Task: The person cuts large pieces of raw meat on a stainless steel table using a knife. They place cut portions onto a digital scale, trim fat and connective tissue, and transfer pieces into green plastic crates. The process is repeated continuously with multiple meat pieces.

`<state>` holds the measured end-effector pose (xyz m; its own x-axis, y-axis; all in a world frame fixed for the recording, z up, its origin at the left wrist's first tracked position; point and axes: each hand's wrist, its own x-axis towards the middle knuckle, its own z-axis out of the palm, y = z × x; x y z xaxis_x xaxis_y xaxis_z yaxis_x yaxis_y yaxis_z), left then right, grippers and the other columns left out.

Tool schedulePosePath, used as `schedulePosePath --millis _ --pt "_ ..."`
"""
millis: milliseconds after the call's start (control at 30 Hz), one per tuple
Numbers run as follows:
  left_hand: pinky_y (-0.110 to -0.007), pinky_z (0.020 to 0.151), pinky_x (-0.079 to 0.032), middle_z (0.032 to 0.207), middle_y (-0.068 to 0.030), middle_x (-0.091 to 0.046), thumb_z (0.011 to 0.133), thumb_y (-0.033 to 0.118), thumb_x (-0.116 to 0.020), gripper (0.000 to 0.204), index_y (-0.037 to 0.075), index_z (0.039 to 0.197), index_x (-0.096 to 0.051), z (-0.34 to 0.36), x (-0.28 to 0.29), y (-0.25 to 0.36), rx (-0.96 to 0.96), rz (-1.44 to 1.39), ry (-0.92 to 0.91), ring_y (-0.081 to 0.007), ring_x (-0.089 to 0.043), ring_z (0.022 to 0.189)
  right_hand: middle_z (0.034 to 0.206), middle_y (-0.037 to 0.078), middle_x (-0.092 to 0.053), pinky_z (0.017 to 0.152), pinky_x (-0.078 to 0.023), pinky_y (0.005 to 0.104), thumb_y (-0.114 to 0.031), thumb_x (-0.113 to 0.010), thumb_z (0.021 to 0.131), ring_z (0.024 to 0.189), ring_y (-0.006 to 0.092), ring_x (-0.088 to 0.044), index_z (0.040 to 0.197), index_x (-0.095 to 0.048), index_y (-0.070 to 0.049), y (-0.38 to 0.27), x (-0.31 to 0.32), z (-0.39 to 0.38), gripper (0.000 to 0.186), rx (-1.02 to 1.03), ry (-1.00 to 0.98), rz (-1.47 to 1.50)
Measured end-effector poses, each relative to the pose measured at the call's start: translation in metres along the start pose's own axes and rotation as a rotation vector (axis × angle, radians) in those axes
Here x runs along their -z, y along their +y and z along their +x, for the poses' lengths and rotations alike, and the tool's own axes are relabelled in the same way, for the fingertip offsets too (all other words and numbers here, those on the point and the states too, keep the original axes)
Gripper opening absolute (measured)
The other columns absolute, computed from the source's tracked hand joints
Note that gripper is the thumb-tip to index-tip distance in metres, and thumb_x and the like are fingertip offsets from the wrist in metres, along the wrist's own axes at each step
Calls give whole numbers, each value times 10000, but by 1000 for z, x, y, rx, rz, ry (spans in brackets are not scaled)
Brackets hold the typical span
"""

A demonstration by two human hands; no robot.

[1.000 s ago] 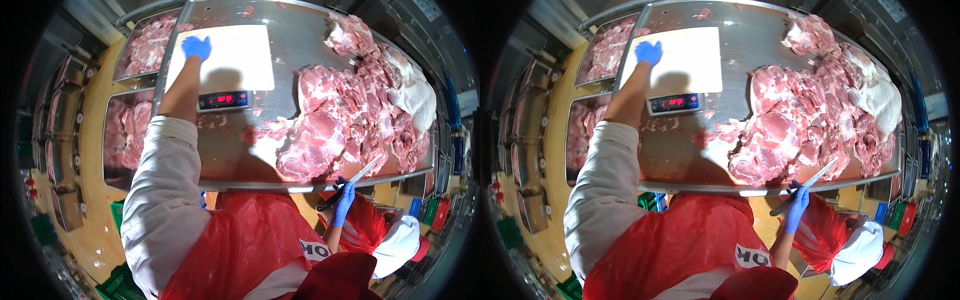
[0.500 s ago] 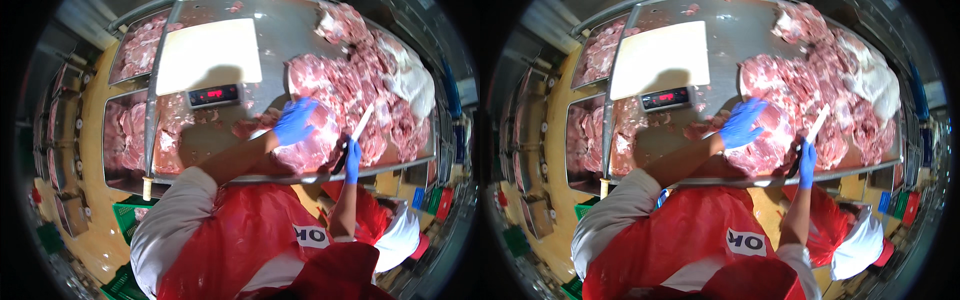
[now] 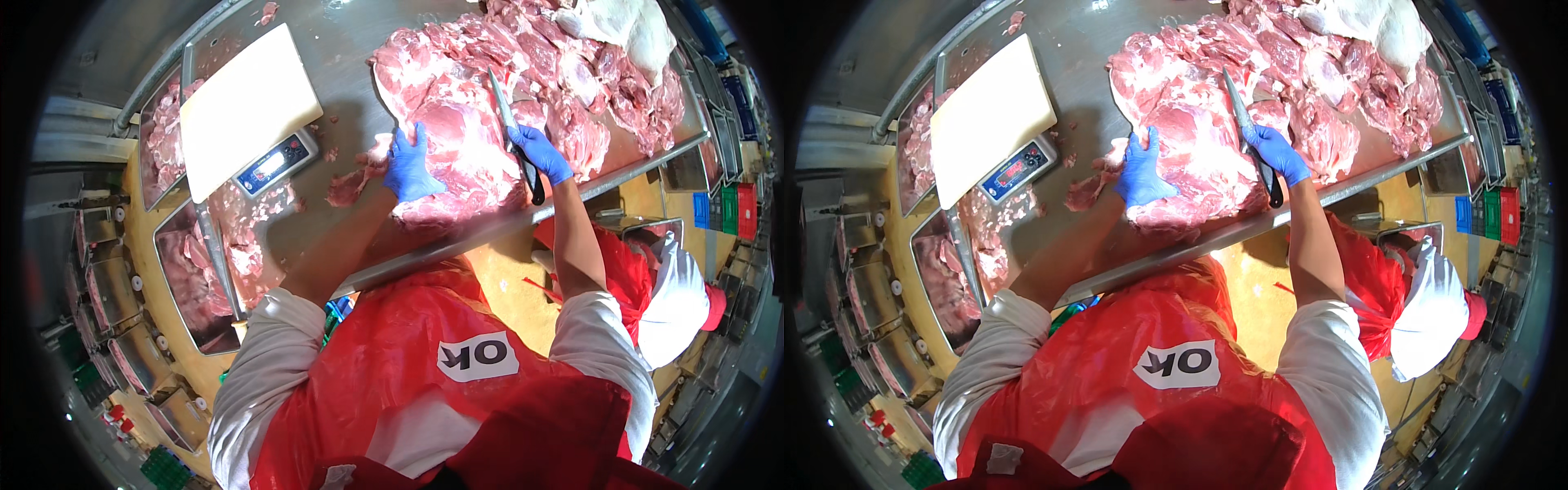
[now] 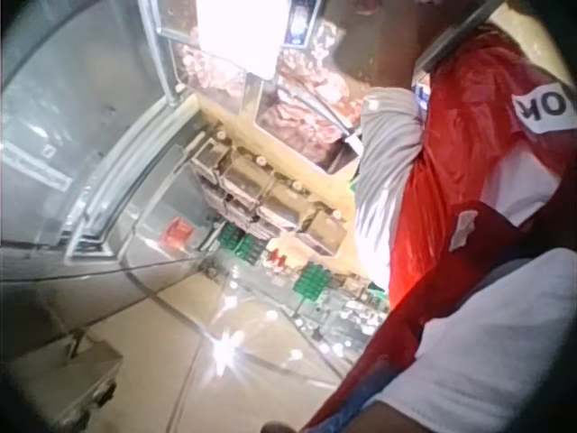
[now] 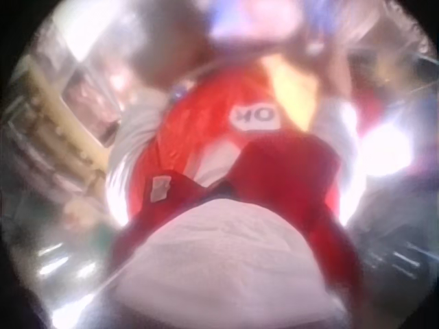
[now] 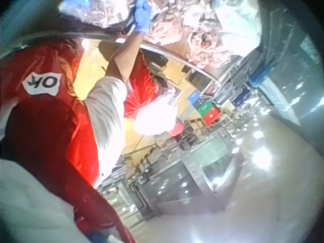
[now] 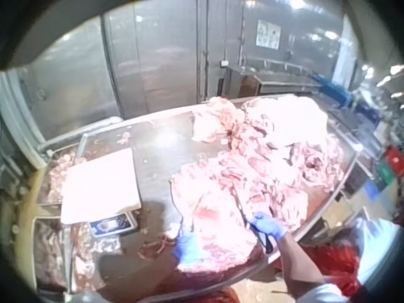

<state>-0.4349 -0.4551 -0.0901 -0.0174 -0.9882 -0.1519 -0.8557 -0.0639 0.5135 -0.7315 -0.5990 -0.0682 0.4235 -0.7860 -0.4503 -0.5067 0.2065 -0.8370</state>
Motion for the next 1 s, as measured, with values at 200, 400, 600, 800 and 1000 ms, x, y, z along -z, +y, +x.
schedulePosePath --millis 200,400,600,800,1000 --pt "-541 1184 -246 1492 -483 -67 510 503 -909 1452 -64 1549 -68 18 8 -30 -145 46 -127 -608 -197 1401 764 -39 -586 648 -432 248 -419 -599 1011 702 69 -486 1015 -701 -32 16 -41 -43 401 1 138 152" --pt "-443 1201 -263 1535 -414 -134 520 361 -857 1265 -73 1529 -231 41 49 -68 -392 -13 -222 -489 -218 1458 745 -35 -585 628 -435 257 -382 -581 1026 680 68 -492 998 -685 -30 13 -84 -75 367 19 147 264" --pt "-427 1186 -304 1577 -316 -228 515 277 -827 1187 3 1542 -299 56 90 -90 -467 115 -345 -444 -310 1439 745 -33 -579 627 -447 254 -366 -577 1032 675 67 -512 991 -655 -48 -16 -131 -110 330 -46 9 316" --pt "-451 1173 -353 1651 -231 -107 533 19 -817 1309 223 1615 -110 103 111 -67 -486 358 -562 -411 -265 1481 807 -46 -588 651 -438 230 -330 -535 1056 707 56 -501 1064 -663 -34 -12 -154 -107 323 23 -42 402" --pt "-447 1103 -450 1654 -137 -193 568 -202 -766 1325 441 1570 -186 148 124 -44 -317 359 -421 -379 -347 1452 818 -43 -606 656 -441 229 -345 -553 1047 710 54 -506 1102 -671 -16 -26 -155 -71 354 99 -38 487"
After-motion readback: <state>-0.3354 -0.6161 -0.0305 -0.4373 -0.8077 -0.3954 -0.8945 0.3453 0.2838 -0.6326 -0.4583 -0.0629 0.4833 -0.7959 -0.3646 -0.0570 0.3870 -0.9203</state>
